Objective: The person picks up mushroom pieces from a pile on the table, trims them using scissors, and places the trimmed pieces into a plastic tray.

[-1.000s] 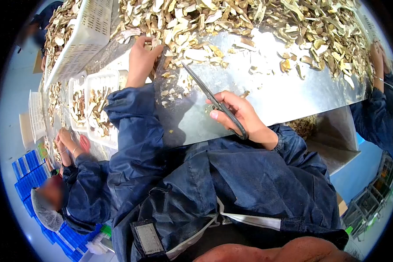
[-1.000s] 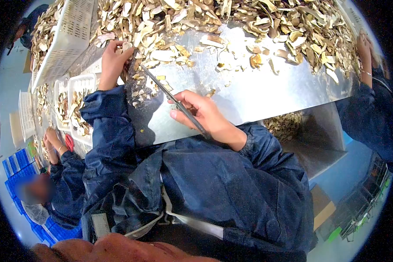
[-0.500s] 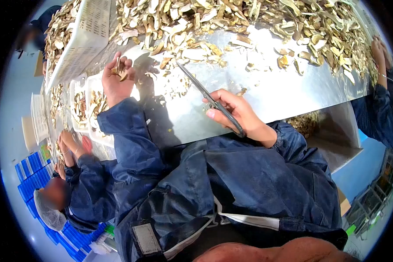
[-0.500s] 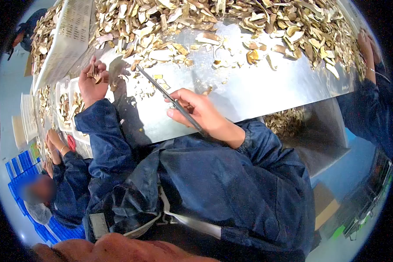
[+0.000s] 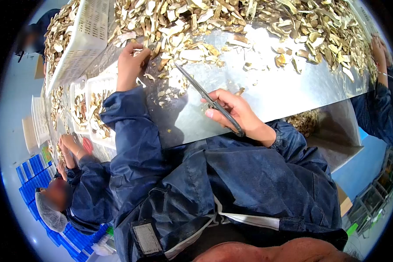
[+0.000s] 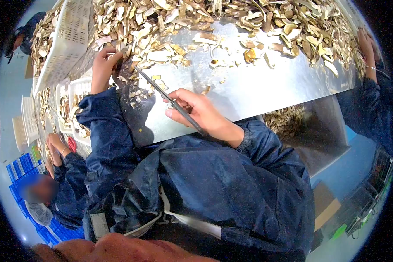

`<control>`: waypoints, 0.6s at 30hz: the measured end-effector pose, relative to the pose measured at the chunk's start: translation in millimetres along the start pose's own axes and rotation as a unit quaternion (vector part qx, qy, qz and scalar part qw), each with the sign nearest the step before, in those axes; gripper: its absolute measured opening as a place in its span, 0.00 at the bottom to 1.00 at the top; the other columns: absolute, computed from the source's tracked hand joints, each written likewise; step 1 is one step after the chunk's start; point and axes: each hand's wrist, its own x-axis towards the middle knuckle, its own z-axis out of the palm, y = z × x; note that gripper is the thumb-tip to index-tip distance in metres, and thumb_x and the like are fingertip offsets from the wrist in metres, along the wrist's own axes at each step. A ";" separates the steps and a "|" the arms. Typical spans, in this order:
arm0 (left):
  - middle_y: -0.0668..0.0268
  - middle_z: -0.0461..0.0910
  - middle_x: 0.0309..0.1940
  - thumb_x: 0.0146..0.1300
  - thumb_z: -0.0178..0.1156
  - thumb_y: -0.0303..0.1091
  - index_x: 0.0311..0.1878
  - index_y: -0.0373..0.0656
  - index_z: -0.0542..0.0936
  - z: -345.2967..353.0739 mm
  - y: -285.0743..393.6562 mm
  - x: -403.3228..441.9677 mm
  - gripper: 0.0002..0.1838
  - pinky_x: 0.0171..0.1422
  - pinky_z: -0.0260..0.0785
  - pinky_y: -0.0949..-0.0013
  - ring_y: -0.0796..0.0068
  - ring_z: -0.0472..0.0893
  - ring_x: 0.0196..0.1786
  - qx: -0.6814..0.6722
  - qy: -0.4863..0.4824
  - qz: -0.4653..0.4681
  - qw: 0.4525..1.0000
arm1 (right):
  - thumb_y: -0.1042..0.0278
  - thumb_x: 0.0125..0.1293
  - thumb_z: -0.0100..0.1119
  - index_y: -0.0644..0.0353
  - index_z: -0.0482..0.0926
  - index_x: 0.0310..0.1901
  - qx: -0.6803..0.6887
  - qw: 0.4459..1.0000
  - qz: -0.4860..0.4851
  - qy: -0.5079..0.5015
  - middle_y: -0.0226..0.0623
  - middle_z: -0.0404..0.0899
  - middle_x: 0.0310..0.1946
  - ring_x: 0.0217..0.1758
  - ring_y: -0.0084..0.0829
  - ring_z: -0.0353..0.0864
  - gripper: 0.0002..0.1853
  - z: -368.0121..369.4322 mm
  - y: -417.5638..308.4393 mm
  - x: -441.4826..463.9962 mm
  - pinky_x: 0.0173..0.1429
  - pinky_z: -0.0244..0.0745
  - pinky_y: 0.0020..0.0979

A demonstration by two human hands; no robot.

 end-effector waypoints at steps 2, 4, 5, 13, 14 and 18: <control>0.72 0.76 0.22 0.64 0.71 0.36 0.43 0.42 0.80 -1.2 4.0 -17.6 0.12 0.28 0.63 0.76 0.83 0.72 0.23 -0.164 0.011 -0.089 0.982 | 0.60 0.72 0.65 0.63 0.77 0.58 0.000 1.000 -0.002 -0.007 0.20 0.68 0.22 0.23 0.13 0.62 0.19 -0.1 1.5 0.7 0.29 0.54 0.21; 0.71 0.76 0.30 0.68 0.67 0.35 0.41 0.46 0.74 -11.0 17.3 -34.2 0.09 0.28 0.62 0.80 0.83 0.74 0.29 -0.264 -0.006 -0.166 0.950 | 0.60 0.72 0.65 0.63 0.77 0.58 -0.003 1.000 -0.006 -0.011 0.21 0.69 0.22 0.23 0.13 0.62 0.19 -0.3 3.4 1.5 0.29 0.54 0.21; 0.70 0.76 0.32 0.69 0.66 0.34 0.41 0.46 0.73 -10.3 26.3 -44.1 0.09 0.29 0.63 0.79 0.82 0.74 0.29 -0.311 0.008 -0.178 0.934 | 0.60 0.72 0.65 0.63 0.77 0.58 -0.006 1.000 -0.004 -0.011 0.21 0.69 0.22 0.23 0.13 0.62 0.19 -0.5 3.7 1.8 0.29 0.54 0.21; 0.66 0.82 0.38 0.68 0.59 0.24 0.53 0.42 0.76 -15.2 39.6 -115.0 0.12 0.38 0.73 0.77 0.79 0.79 0.36 -0.446 -0.022 -0.187 0.875 | 0.57 0.71 0.67 0.61 0.77 0.57 -0.036 0.999 0.008 -0.004 0.21 0.68 0.26 0.26 0.13 0.62 0.21 8.4 -0.2 1.3 0.31 0.56 0.21; 0.65 0.82 0.37 0.68 0.60 0.23 0.55 0.42 0.76 -15.3 42.7 -122.2 0.14 0.38 0.75 0.77 0.80 0.80 0.35 -0.439 -0.021 -0.189 0.878 | 0.57 0.71 0.68 0.62 0.77 0.57 -0.053 0.998 0.006 -0.017 0.21 0.68 0.26 0.27 0.14 0.62 0.21 11.1 -3.9 0.5 0.31 0.57 0.21; 0.60 0.84 0.37 0.65 0.62 0.20 0.60 0.38 0.74 -18.0 57.9 -146.2 0.20 0.36 0.70 0.78 0.79 0.78 0.32 -0.422 -0.044 -0.139 0.895 | 0.54 0.68 0.70 0.62 0.77 0.55 -0.156 0.987 0.006 -0.045 0.28 0.70 0.30 0.33 0.21 0.67 0.23 21.3 -20.7 -4.6 0.37 0.65 0.27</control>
